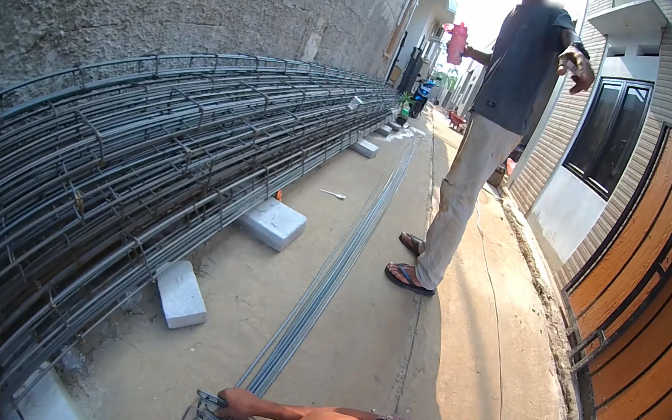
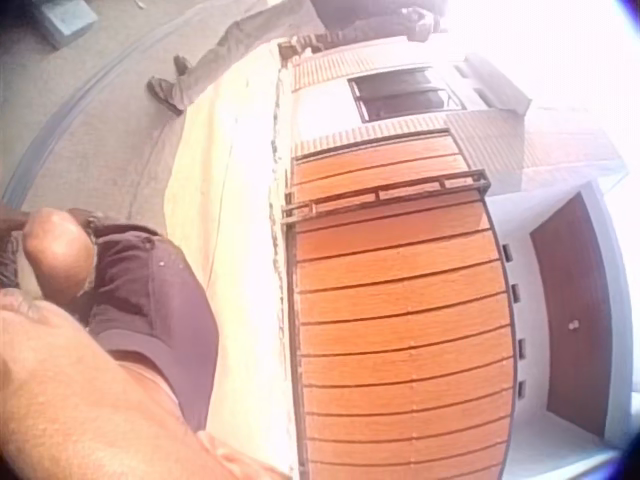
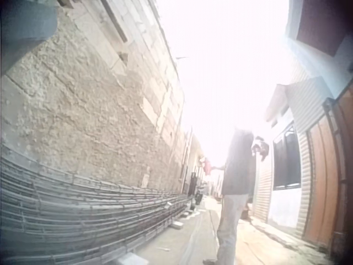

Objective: The person is assembling steel reinforcement cages by sliding rectangular wire stirrups onto parallel rebar rods and spacing them out along the length of the rods.

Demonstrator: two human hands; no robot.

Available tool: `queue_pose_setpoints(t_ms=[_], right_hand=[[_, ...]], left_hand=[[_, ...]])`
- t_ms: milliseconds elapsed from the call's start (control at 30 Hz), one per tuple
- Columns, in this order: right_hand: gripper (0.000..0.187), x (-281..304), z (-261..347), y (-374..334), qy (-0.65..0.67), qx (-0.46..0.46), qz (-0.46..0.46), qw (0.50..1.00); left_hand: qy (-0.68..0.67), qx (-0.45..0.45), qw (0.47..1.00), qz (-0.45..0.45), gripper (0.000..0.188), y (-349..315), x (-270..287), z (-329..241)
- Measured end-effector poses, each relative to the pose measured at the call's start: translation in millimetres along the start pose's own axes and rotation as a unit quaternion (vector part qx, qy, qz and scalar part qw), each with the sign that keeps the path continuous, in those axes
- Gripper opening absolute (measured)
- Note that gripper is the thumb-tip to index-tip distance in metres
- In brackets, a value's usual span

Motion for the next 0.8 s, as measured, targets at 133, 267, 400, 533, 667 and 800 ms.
queue_pose_setpoints(t_ms=[133,267,400,533,667,800], right_hand=[[0.04,-5.4,-3.5,-0.2,-0.042,-0.004,-0.011,0.999],[0.036,11.2,-23.0,-4.9,-0.033,-0.081,-0.042,0.995],[0.034,54.7,-53.0,1.4,-0.09,-0.107,-0.11,0.984],[0.036,101.9,-85.6,14.4,-0.12,-0.1,-0.142,0.977],[0.038,142.4,-120.7,29.0,-0.136,-0.166,-0.163,0.963],[0.036,181.5,-167.1,47.8,-0.147,-0.21,-0.22,0.941]], left_hand=[[-0.013,0.006,1.0,-0.007,0.02,4.2,-3.9,-4.6],[-0.022,0.007,1.0,-0.017,0.022,6.1,-8.5,-7.9],[-0.043,0.007,0.999,-0.026,0.027,9.5,-12.1,-6.4],[-0.036,0.005,0.999,-0.01,0.021,5.1,-12.9,-10.2],[-0.038,0.003,0.999,0.012,0.02,-9.6,-18.4,-26.8],[-0.037,0.016,0.999,0.02,0.024,-25.1,-25.3,-34.2]])
Point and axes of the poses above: each hand's wrist, its own y-axis towards the middle knuckle, its own x-axis out of the back of the hand, z = x × y, the point moved 3 cm from there along y, towards the middle knuckle, and after that the axes turned 11 degrees about -x, right-handed, at the moved point
